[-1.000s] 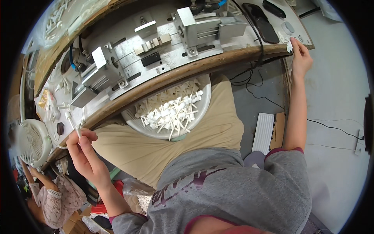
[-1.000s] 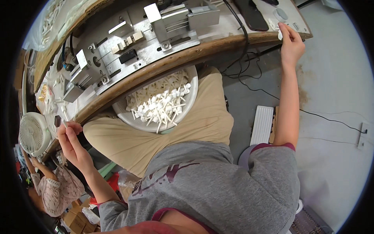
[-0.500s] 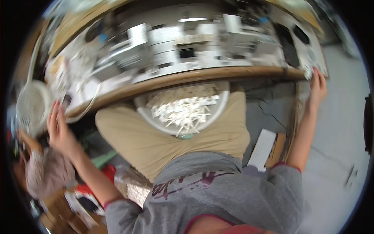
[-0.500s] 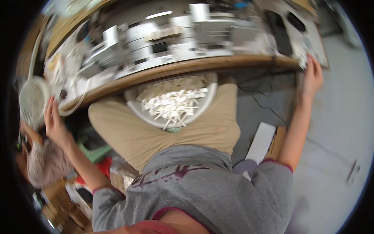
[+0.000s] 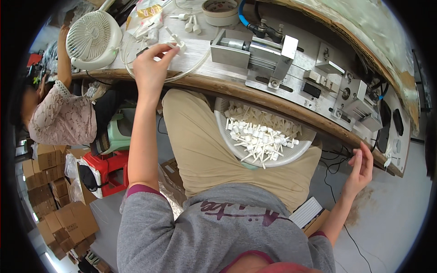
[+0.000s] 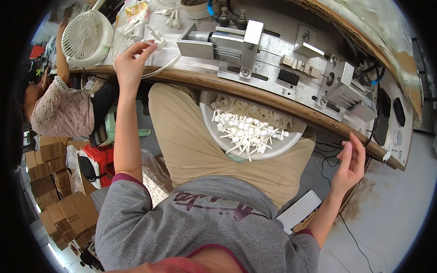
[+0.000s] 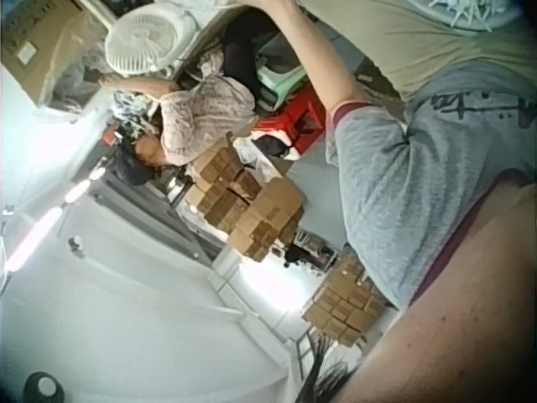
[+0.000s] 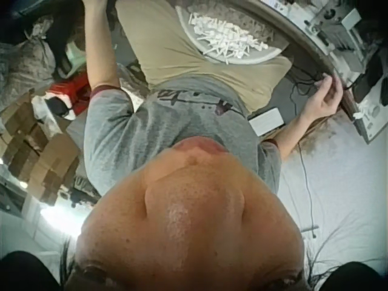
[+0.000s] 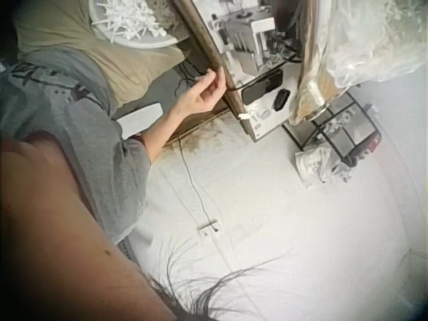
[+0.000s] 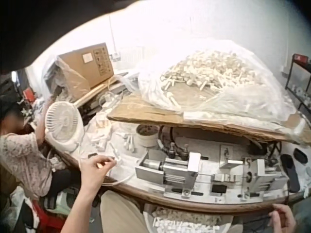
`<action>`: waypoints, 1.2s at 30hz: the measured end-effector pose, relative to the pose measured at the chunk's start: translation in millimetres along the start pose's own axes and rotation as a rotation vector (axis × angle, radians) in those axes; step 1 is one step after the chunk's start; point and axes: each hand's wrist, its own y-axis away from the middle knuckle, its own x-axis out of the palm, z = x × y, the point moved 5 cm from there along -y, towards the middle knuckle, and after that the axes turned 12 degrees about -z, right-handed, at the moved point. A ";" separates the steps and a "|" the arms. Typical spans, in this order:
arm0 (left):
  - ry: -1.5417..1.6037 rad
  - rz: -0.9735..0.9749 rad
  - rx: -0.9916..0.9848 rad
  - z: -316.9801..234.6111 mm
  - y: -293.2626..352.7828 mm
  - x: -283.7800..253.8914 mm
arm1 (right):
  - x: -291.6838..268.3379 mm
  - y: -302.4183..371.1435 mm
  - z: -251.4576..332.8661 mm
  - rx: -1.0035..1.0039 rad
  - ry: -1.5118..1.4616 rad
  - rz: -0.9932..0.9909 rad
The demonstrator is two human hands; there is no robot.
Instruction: Assembling small white plastic components using a pneumatic jig at a workshop bench.
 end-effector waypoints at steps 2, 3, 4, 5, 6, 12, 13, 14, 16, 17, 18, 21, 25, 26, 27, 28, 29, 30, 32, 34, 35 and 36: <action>-0.045 0.006 -0.016 -0.6 7.2 1.6 | 0.8 5.5 4.6 -0.004 -0.019 0.028; -0.084 -0.015 0.021 -1.4 7.7 1.4 | 1.4 6.6 7.8 -0.006 -0.027 0.033; -0.122 -0.036 0.058 -2.1 7.9 0.7 | 2.5 7.5 11.8 -0.007 -0.036 0.038; -0.162 -0.057 0.094 -2.7 8.5 -0.9 | 4.3 8.2 16.5 -0.008 -0.045 0.044; -0.148 -0.067 0.111 -2.4 8.1 -1.4 | 5.5 8.5 22.4 -0.021 -0.060 0.041; 0.197 -0.281 0.281 -80.2 9.6 -38.4 | 16.2 -35.7 90.1 -0.260 -0.105 -0.085; 0.267 -0.268 0.339 -95.5 10.5 -40.6 | 23.1 -49.4 104.2 -0.313 -0.104 -0.134; 0.296 -0.246 0.411 -112.6 12.5 -40.7 | 33.2 -63.8 121.9 -0.432 -0.152 -0.136; 0.365 -0.206 0.549 -144.3 18.3 -34.2 | 57.5 -97.6 150.8 -0.673 -0.152 -0.136; 0.397 -0.172 0.568 -162.1 19.7 -30.6 | 69.1 -117.0 165.1 -0.795 -0.093 -0.142; 0.396 -0.193 0.677 -180.7 18.7 -26.6 | 85.1 -141.9 168.8 -0.778 -0.045 -0.115; 0.394 -0.276 0.878 -225.6 -5.0 -2.2 | 143.5 -206.5 199.5 -0.761 0.036 -0.016; 0.107 -0.318 0.937 -237.4 -58.5 76.8 | 208.3 -277.6 188.3 -0.501 0.319 0.148; 0.029 -0.185 0.887 -228.5 -65.6 90.7 | 222.0 -273.3 191.6 -0.509 0.427 0.160; -0.051 -0.053 0.834 -218.1 -71.8 100.5 | 236.5 -266.4 196.3 -0.517 0.531 0.173; -0.115 0.080 0.783 -216.5 -74.4 108.3 | 239.7 -264.9 195.2 -0.518 0.647 0.175; -0.117 0.139 0.787 -217.8 -74.3 111.3 | 249.6 -273.7 183.5 -0.563 0.704 0.176; -0.111 0.203 0.802 -224.9 -70.1 113.1 | 262.4 -291.0 160.5 -0.596 0.768 0.169; -0.097 0.264 0.763 -220.2 -69.6 111.4 | 285.3 -293.0 142.3 -0.623 0.782 0.218; -0.023 0.249 0.686 -215.8 -72.5 108.1 | 295.4 -284.8 140.8 -0.604 0.729 0.281; 0.006 0.245 0.685 -217.7 -74.5 108.2 | 291.8 -285.0 141.2 -0.664 0.675 0.294; 0.035 0.241 0.676 -220.6 -76.2 108.4 | 285.4 -289.2 136.7 -0.727 0.624 0.313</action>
